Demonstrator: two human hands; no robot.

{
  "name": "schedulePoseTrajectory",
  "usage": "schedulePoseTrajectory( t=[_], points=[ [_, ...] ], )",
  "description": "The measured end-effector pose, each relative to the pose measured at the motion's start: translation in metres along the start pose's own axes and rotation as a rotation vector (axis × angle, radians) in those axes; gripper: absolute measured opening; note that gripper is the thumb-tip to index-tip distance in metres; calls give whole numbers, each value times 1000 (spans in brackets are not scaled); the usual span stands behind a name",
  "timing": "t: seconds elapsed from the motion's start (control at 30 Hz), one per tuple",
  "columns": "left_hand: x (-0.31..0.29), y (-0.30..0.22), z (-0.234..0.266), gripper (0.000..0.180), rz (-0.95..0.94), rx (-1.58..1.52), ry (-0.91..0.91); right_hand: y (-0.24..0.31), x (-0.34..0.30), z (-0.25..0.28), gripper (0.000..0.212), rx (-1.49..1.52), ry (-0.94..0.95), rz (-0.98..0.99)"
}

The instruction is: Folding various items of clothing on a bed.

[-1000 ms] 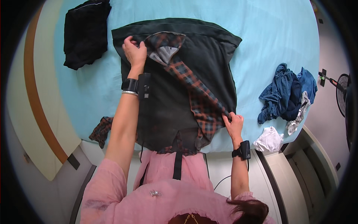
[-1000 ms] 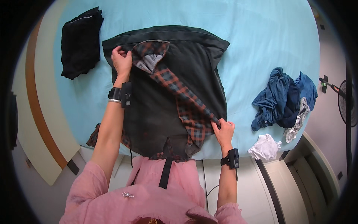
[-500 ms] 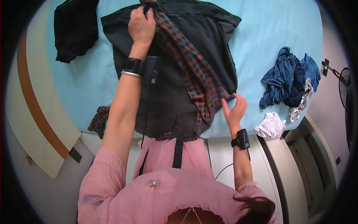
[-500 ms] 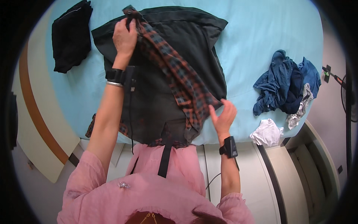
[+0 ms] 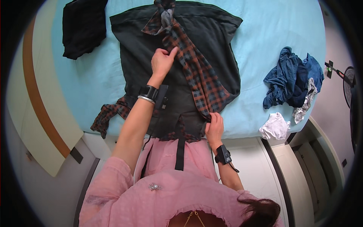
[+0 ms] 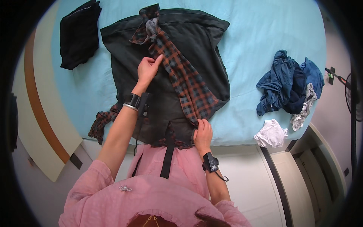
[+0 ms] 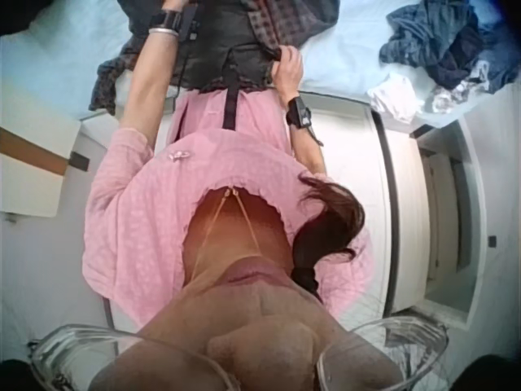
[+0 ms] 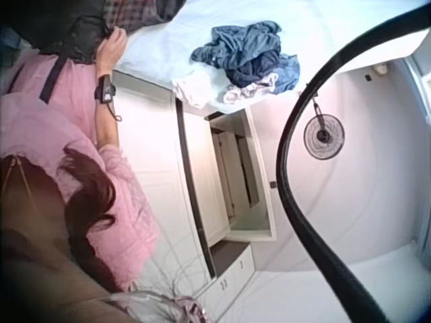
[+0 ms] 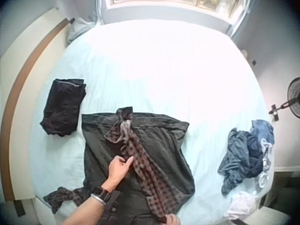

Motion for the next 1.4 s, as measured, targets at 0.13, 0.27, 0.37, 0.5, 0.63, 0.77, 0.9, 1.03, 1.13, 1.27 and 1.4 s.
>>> schedulePoseTrajectory(
  t=[0.13,0.27,0.37,0.5,0.63,0.77,0.9,1.03,1.13,1.27,1.4],
  points=[
    [-10,-27,-9,47,-61,40,80,14,-16,12,58,4,-145,-103],
    [7,-16,-19,34,-129,-112,116,-19,-33,-36,62,28,39,-313],
    [2,-8,15,18,-187,-64,-73,-48,-61,-43,38,83,-44,-511],
    [-25,-21,34,41,-184,82,-198,-67,-92,-41,37,155,-48,-490],
    [-33,-76,48,55,-411,250,-384,-31,-32,14,40,14,-281,-180],
    [-13,-112,47,56,-549,356,-460,-14,48,62,38,-42,-397,-59],
    [20,-112,47,45,-456,398,-392,-32,79,66,31,-107,-269,-69],
    [36,-104,57,20,-341,402,-401,-55,82,59,16,-158,-168,-61],
    [39,-66,86,18,-235,30,-530,-74,70,64,13,-149,-174,-87],
    [46,-47,73,37,-33,-130,-126,-72,65,74,13,-122,-130,-86],
    [2,-138,59,59,-554,605,-436,-71,79,73,16,-96,-124,-85]
  ],
)
Point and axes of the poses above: each hand's wrist, its own x-axis towards the middle knuckle, its own z-axis out of the back of the hand, y = z × x, the point moved 8 cm from there along x, towards the middle knuckle, and after that the axes turned 14 degrees about y, right-handed, at the moved point
